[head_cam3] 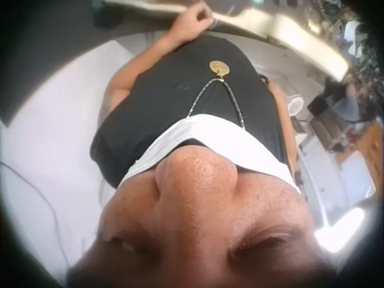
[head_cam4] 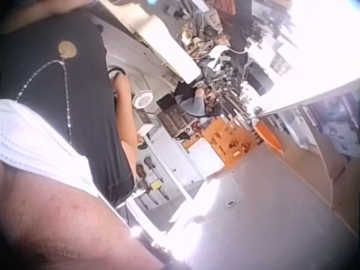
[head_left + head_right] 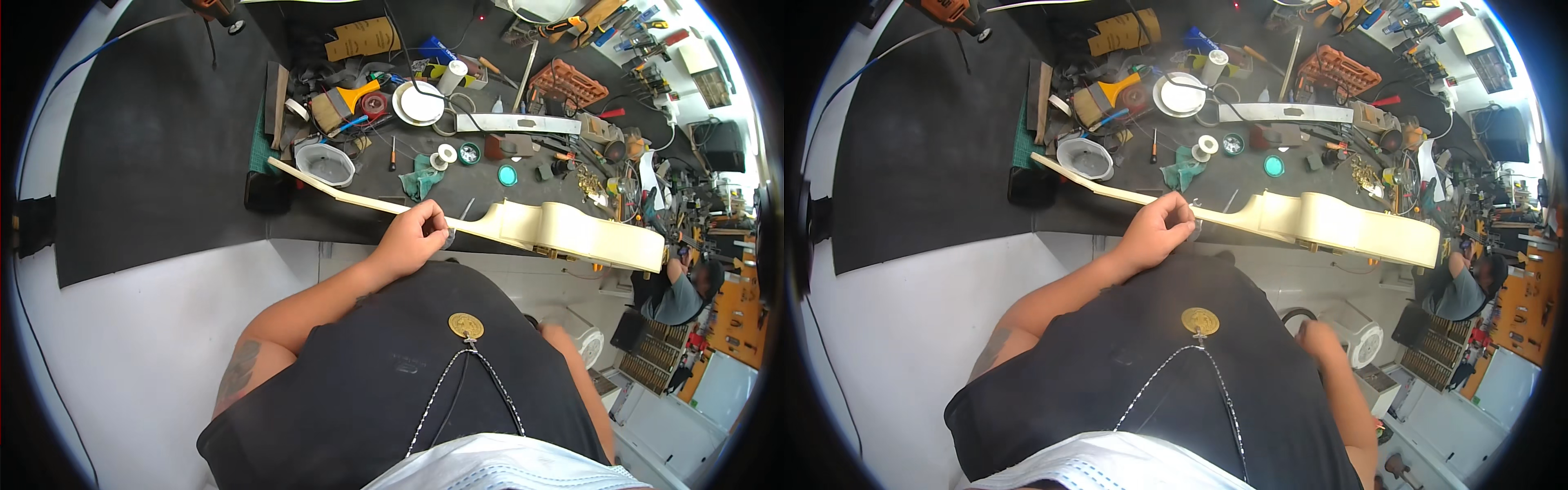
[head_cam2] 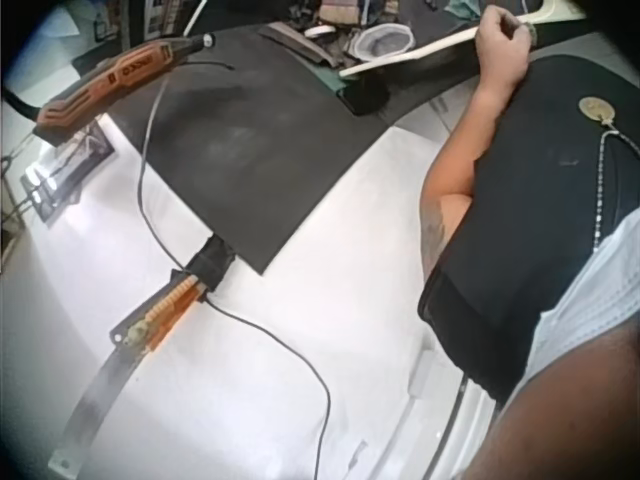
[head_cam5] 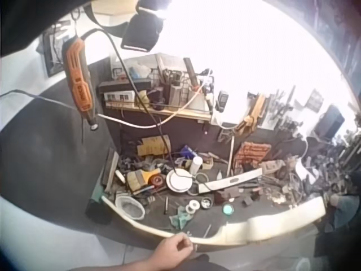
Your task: The person is assembling a guitar body, specifically attaching the bridge and tailpiece to a cream-colored body. They use a screwdriver to tighten screws and a pair of pliers to adjust the tailpiece. The person also handles small hardware components and wipes the guitar body with a cloth.
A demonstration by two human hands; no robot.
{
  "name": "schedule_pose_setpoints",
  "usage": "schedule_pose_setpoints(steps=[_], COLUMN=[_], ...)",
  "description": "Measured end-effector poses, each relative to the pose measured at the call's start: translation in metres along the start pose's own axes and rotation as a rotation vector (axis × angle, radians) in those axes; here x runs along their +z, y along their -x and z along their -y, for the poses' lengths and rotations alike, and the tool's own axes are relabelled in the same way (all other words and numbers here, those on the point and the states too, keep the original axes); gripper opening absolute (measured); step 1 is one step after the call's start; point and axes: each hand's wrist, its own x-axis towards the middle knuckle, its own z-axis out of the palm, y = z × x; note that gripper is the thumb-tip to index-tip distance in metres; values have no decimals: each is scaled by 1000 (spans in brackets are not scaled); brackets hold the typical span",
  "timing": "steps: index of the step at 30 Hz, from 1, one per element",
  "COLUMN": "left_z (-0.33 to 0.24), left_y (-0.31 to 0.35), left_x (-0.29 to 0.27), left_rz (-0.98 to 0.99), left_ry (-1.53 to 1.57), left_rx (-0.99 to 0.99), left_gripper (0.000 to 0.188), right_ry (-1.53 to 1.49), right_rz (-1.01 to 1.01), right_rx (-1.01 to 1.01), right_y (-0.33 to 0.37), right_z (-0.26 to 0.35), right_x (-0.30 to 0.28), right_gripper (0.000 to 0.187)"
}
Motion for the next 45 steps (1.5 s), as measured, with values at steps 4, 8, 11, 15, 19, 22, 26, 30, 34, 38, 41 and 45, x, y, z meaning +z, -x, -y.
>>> schedule_pose_setpoints(steps=[4,8,11,15,19,22,26,30,34,38,41,45], left_z=[0,7,2,-3,-1,-6,-3,0,-3,-4,-4,-7], left_y=[-2,-7,-8,-14,-22,-24,-26,-27,-26,-24,-24,-23], left_x=[0,-4,-4,-2,1,7,10,15,10,7,5,8], left_rz=[4,-45,-29,28,66,120,114,85,73,80,90,73], left_ry=[43,68,78,72,31,35,6,69,12,50,16,36], left_rx=[-2,35,50,65,65,42,50,88,111,63,65,99], left_gripper=[14,15,15,16,15,15,16,13,14,16,16,13], right_ry=[-65,-227,-292,-369,-1000,-1034,-778,-668,-654,-775,-791,-704], right_rz=[59,25,-39,-158,-232,-239,-256,-289,-243,-191,-168,-220], right_rx=[88,84,63,71,293,321,191,3,72,266,325,329], right_y=[-18,-66,-93,-111,-99,-94,-95,-111,-111,-103,-102,-103], right_z=[-69,-103,-112,-114,-49,-41,-16,-57,-59,-53,-45,-35], right_x=[101,184,226,230,144,131,133,198,199,195,191,194], right_gripper=[25,25,26,27,29,38,34,40,38,39,40,42])
